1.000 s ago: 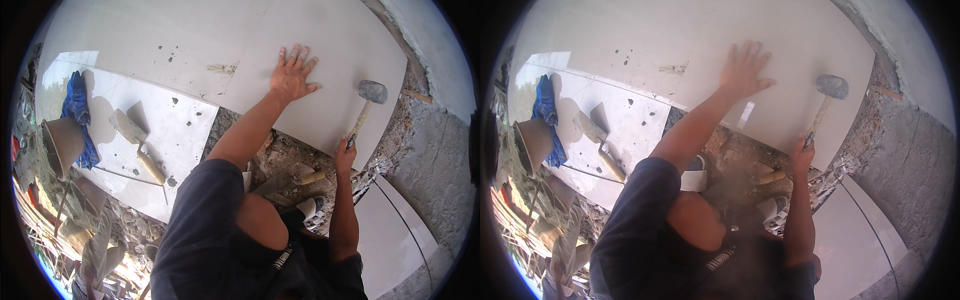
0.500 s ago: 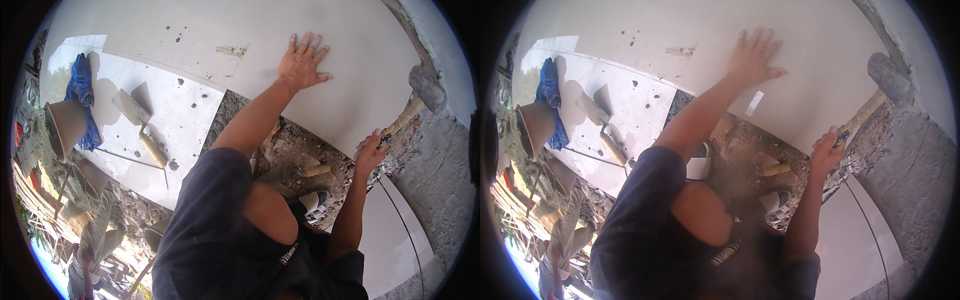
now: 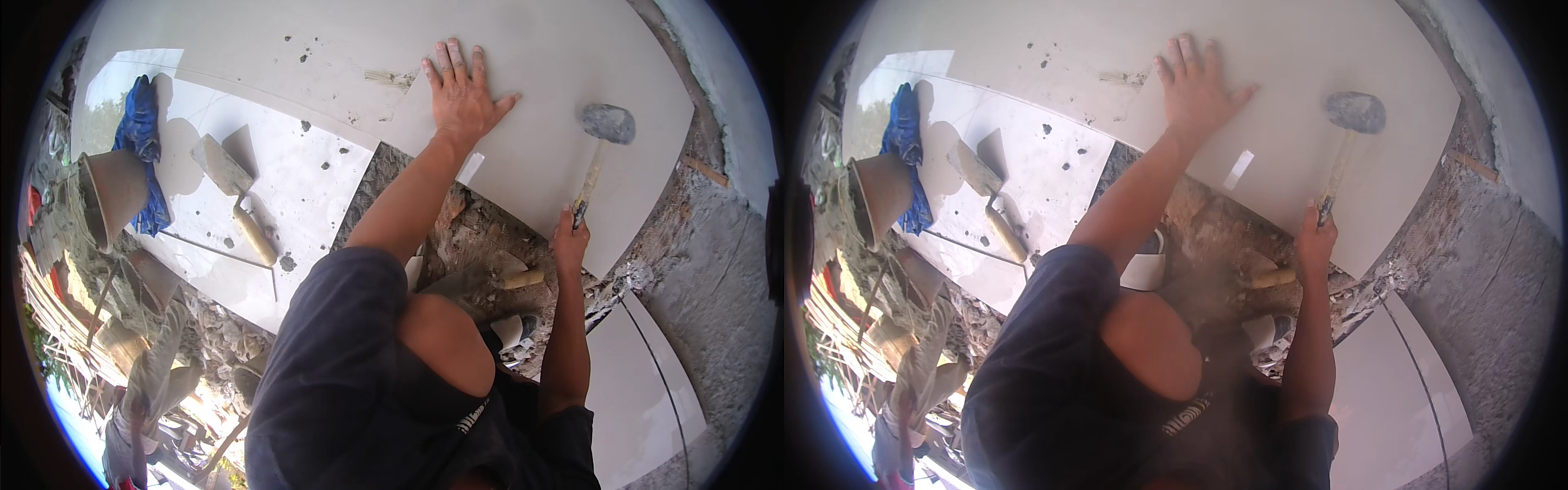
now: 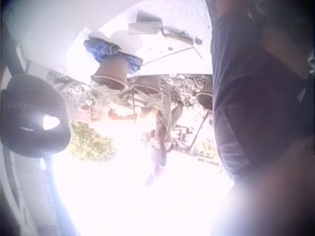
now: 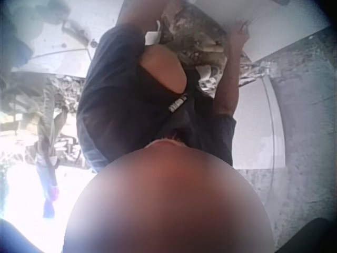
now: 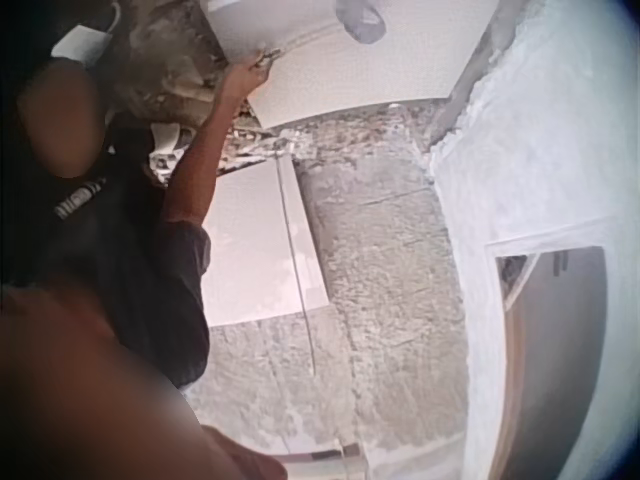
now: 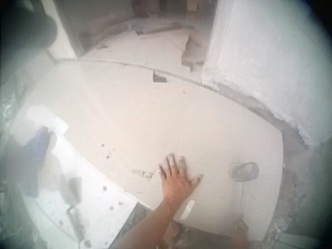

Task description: The person scoops cement from a bucket with a trowel and spreads it on the floor. They then place a large white tile onto the cement, press it down, and tap it with a rubber mallet to level it. The person lifts the tile to check the cement coverage and repositions it.

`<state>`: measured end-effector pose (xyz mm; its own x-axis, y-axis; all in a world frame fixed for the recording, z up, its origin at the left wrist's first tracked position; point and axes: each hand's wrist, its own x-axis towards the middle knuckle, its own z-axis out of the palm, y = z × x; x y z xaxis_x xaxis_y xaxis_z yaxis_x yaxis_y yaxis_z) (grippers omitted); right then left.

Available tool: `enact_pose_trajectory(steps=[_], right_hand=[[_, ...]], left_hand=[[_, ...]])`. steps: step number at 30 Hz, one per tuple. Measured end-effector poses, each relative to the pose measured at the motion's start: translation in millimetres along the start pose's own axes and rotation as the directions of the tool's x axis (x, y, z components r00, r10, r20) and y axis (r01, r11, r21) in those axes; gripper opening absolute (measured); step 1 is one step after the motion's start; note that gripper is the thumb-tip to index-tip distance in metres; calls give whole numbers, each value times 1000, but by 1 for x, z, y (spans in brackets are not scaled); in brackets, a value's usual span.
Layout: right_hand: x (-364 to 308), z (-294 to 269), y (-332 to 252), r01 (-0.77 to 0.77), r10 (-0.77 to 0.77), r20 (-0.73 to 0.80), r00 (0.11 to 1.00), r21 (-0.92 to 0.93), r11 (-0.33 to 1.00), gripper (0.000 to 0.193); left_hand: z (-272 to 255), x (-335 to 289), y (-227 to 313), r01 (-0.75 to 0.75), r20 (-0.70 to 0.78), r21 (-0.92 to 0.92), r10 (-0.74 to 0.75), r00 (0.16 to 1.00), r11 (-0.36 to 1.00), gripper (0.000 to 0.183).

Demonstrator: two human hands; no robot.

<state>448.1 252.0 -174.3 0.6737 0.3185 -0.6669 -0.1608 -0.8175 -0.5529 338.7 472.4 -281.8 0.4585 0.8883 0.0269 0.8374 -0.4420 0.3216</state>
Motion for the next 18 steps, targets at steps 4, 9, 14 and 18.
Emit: enact_pose_trajectory(steps=[4,9,14,18], right_hand=[[6,-6,21,375,-303,-368,879,142,916,32],[17,-15,14,451,-504,-161,849,-279,848,38],[-15,-122,-25,235,-332,-61,941,-587,775,53],[-56,-207,5,260,-446,-218,868,-567,782,58]], left_hand=[[-2,0,0,32,-29,-20,-32,999,999,98],[4,-1,-2,60,-73,-26,-61,995,998,102],[10,1,-6,-24,-79,143,36,996,989,105],[2,0,9,-213,94,305,194,977,928,103]])
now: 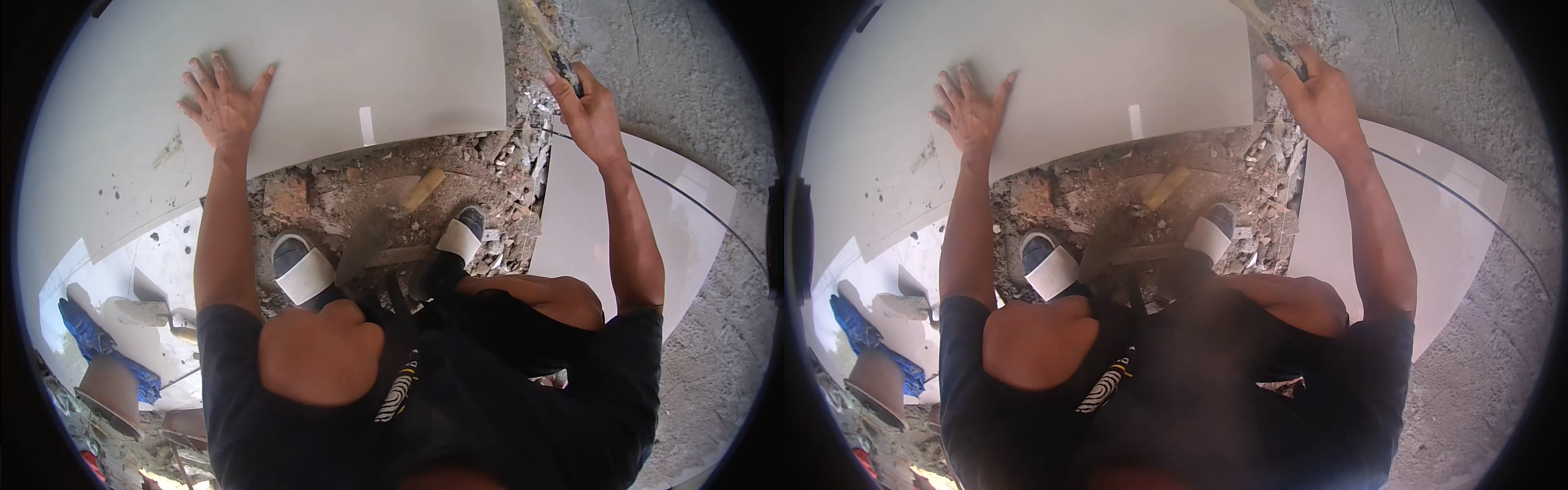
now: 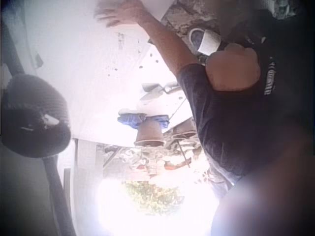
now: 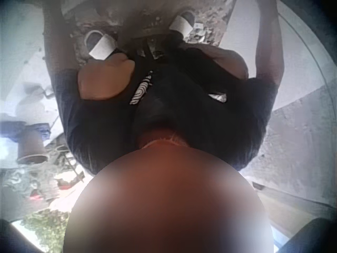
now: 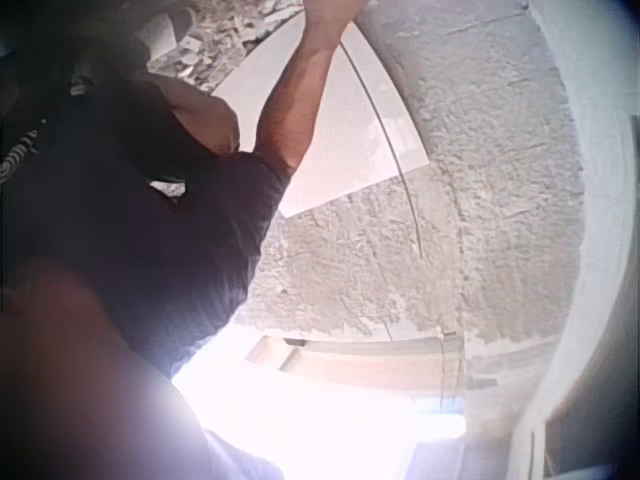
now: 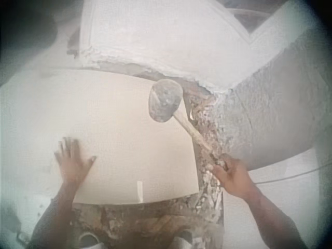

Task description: The person scoops cement from a bucket with a trowel and spreads it on the floor. They then place a large white tile onto the cement, press it down, and tap it with a rubber mallet to level it. The person lifts the tile to check the cement coverage and repositions it.

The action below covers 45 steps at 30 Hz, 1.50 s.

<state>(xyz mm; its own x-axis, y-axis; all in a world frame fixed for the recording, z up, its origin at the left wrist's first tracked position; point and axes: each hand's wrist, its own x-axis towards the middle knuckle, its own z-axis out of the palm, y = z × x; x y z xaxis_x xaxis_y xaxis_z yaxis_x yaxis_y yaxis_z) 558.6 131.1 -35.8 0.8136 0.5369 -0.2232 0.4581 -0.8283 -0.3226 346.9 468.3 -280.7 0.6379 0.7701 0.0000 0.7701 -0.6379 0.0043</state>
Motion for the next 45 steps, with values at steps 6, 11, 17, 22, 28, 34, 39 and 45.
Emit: enact_pose_trajectory(steps=[6,11,17,22,28,34,39,45], right_hand=[[-57,20,35,-102,157,-160,975,307,946,53],[-50,127,37,-210,228,1,974,393,895,46],[-55,190,61,-131,135,9,991,329,935,46],[-38,178,62,-165,137,137,981,217,962,48],[-59,148,50,-159,148,58,987,330,930,47],[-60,155,55,295,-75,-467,881,417,860,42],[-56,175,70,-195,196,43,980,439,877,44],[-59,177,81,-89,132,-77,988,408,909,47]], left_hand=[[-25,14,62,-609,283,80,568,773,789,102],[-39,18,89,-524,387,100,452,804,846,107],[-45,19,95,-498,437,113,407,802,860,108],[-39,20,93,-506,426,73,431,795,860,108],[-57,28,113,-513,494,102,404,770,853,110],[-48,-11,192,-604,480,-38,545,688,796,112],[-44,-20,203,-568,442,-71,536,719,820,114],[-43,-16,201,-571,485,-41,516,706,820,114]])
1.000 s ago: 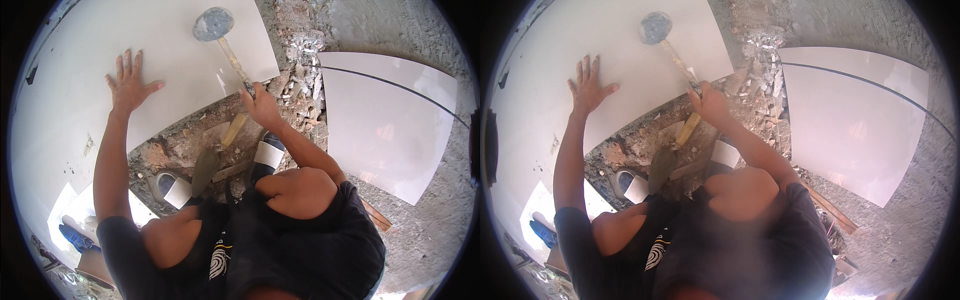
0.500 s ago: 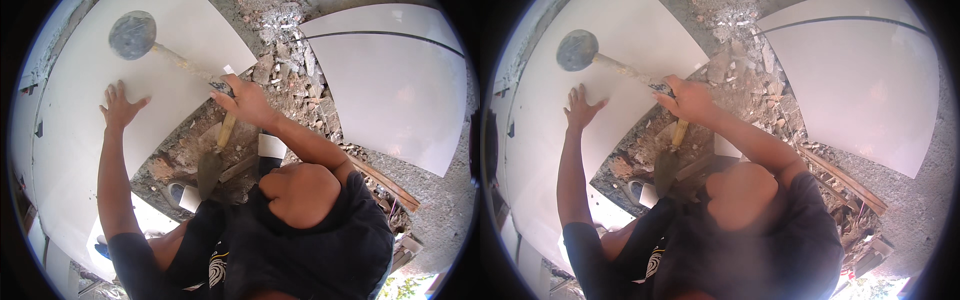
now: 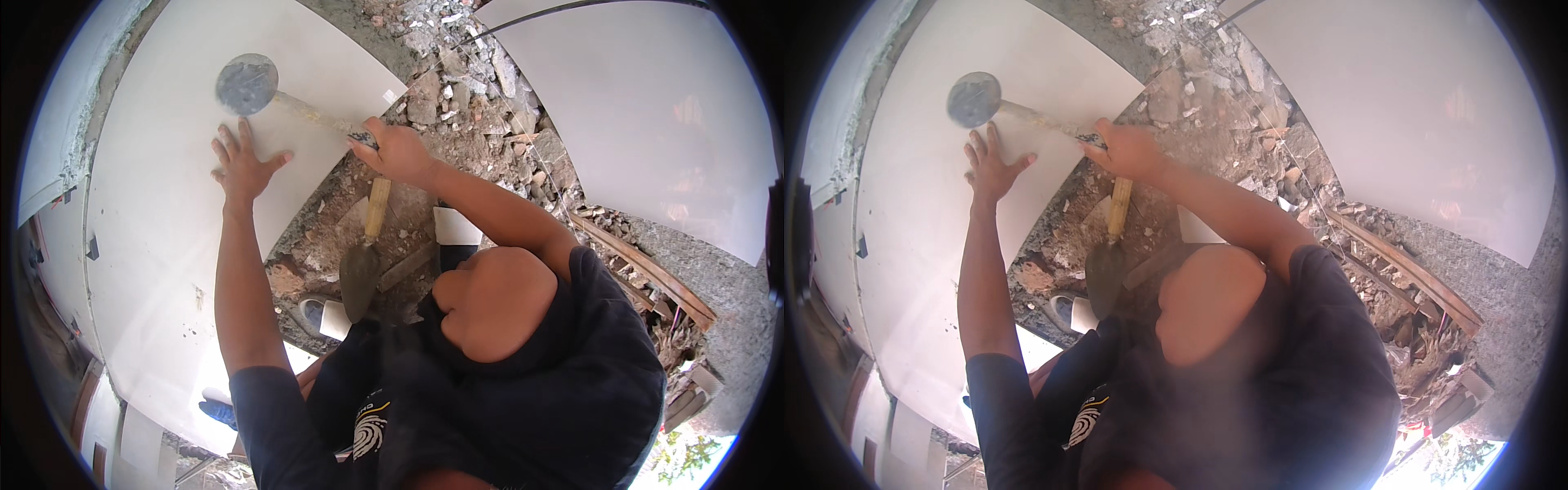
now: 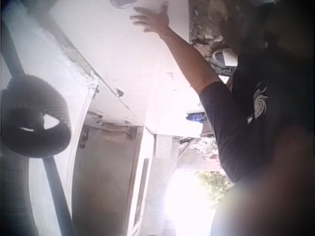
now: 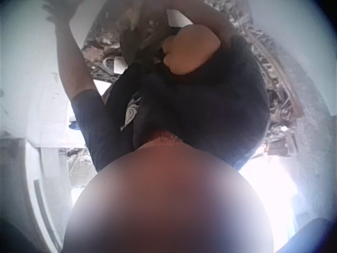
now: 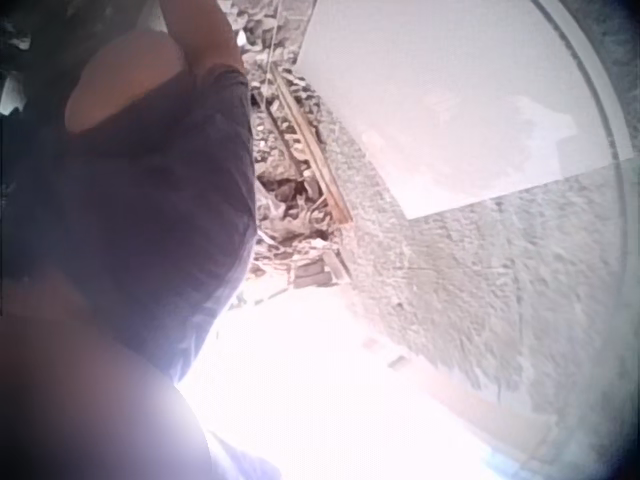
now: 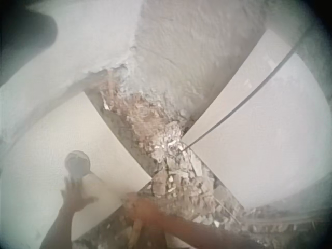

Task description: The person scoops cement from a bucket with a trowel and spreads it on the floor. They then place a large white tile onto the cement, press it down, and tap it with a rubber mallet to level it. The person lifts the tile to check the cement coverage and repositions it.

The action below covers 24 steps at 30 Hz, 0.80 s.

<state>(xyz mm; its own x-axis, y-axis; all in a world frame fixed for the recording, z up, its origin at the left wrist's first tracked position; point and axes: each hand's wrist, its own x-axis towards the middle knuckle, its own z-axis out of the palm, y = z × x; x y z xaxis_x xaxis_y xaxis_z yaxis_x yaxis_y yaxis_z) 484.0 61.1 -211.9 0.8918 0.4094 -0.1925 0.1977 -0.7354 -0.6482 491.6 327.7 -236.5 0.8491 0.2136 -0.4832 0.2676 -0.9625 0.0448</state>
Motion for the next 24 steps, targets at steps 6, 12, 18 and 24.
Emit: enact_pose_trajectory(steps=[6,12,18,24], right_hand=[[0,-3,4,-31,31,0,1000,32,999,48],[-4,-5,-1,-123,123,72,990,-9,992,50],[-8,-7,-3,-66,66,33,997,-10,998,48],[-4,-13,-5,-32,32,-18,999,13,999,47]], left_hand=[[2,-2,0,-3,9,-13,3,1000,1000,113],[1,0,-1,-1,-29,-34,0,1000,999,113],[1,1,-1,7,-27,-27,-8,1000,1000,115],[1,2,0,11,-23,-11,-11,1000,1000,115]])
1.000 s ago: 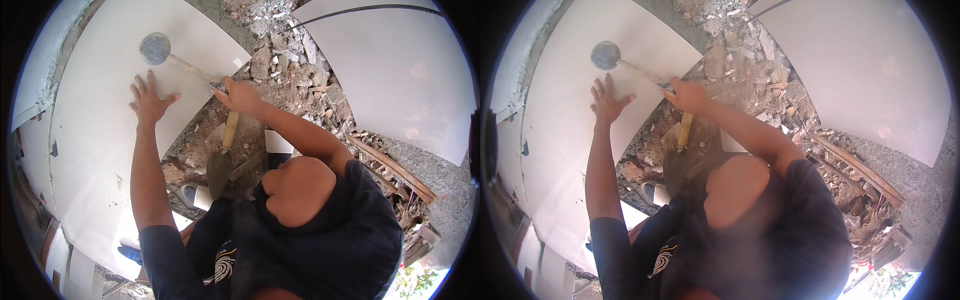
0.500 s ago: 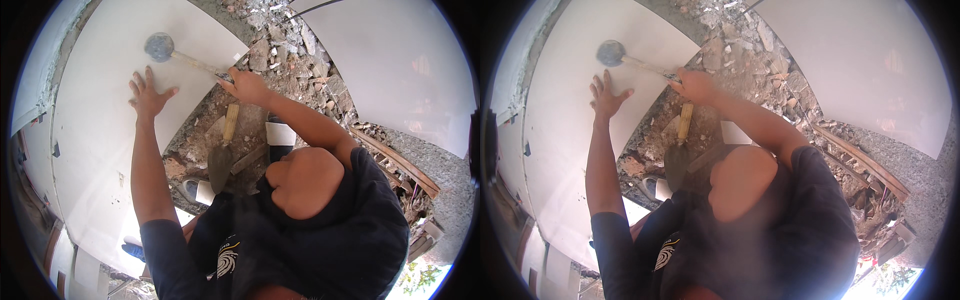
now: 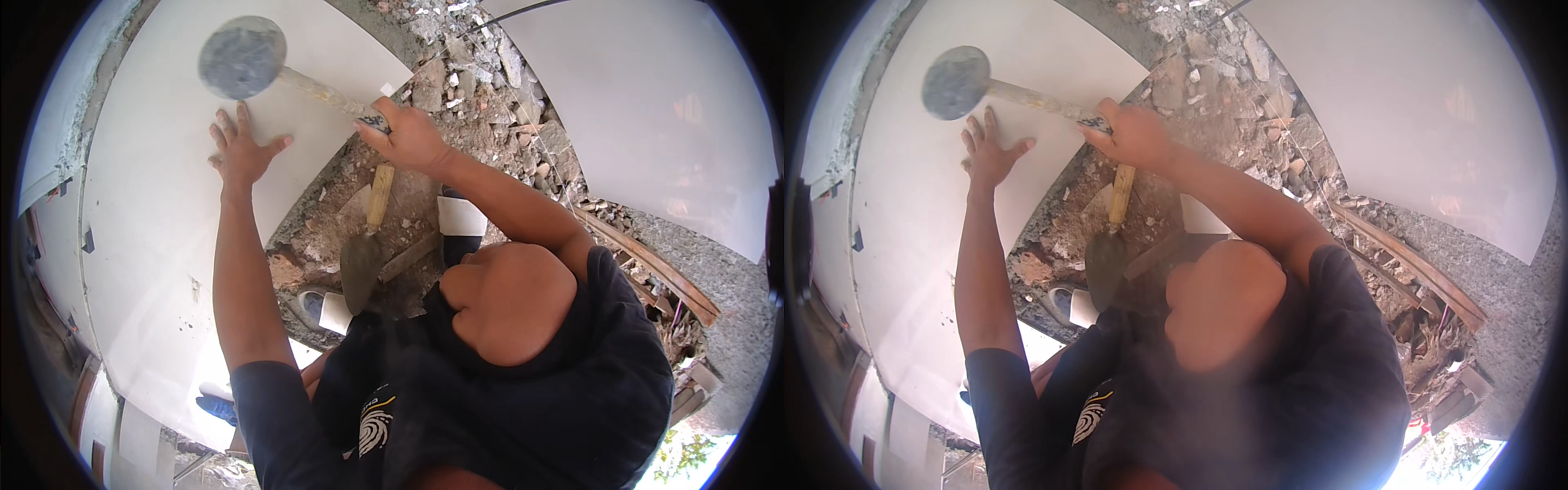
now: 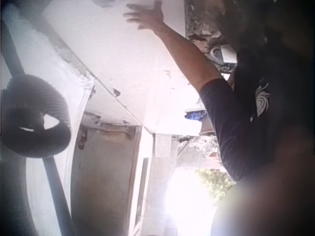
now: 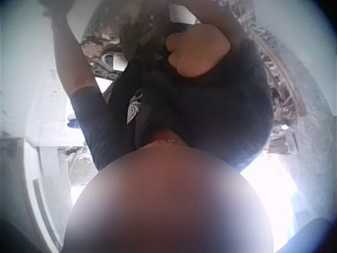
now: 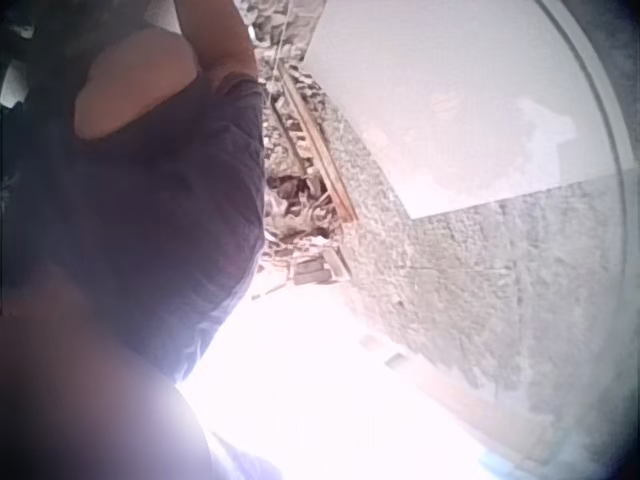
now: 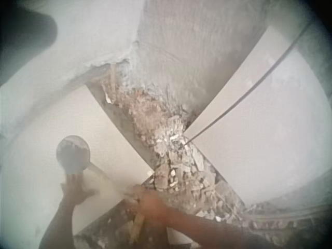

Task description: The person scoops cement from a bucket with a trowel and spreads it on the floor. They then place a large white tile onto the cement, press it down, and tap it with a rubber mallet to level it. The person lifts the tile to check the cement coverage and repositions it.

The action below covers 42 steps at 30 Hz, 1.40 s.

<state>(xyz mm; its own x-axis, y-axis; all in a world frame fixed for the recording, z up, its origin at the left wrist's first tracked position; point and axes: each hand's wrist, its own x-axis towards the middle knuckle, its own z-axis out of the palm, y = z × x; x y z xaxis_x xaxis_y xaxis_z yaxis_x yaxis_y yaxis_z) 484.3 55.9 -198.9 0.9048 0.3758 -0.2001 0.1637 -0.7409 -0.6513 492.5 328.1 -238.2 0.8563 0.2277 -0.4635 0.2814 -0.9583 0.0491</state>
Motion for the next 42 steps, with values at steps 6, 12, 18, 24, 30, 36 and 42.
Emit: enact_pose_trajectory(steps=[6,12,18,24,30,36,42], right_hand=[[8,-3,-3,-40,40,66,997,-2,999,50],[7,0,-3,-40,45,65,997,-79,996,51],[5,5,-3,-18,22,85,996,-40,999,52],[8,8,-2,-91,98,102,990,-68,994,51],[10,6,-2,-104,117,142,983,-95,990,51],[12,11,1,-126,139,153,978,-92,988,49],[9,9,16,-139,149,114,982,-91,986,49]], left_hand=[[0,-2,0,3,-7,-6,-3,1000,1000,115],[1,-2,-1,-5,-3,-17,5,1000,1000,115],[4,-1,-3,-1,-1,-18,1,1000,1000,118],[2,-2,-2,4,-6,-26,-4,1000,1000,115],[0,-3,-1,-3,-23,-32,3,1000,999,115],[1,-4,-2,-5,-33,-66,3,999,998,114],[3,-5,-4,-16,-53,-77,12,999,997,111]])
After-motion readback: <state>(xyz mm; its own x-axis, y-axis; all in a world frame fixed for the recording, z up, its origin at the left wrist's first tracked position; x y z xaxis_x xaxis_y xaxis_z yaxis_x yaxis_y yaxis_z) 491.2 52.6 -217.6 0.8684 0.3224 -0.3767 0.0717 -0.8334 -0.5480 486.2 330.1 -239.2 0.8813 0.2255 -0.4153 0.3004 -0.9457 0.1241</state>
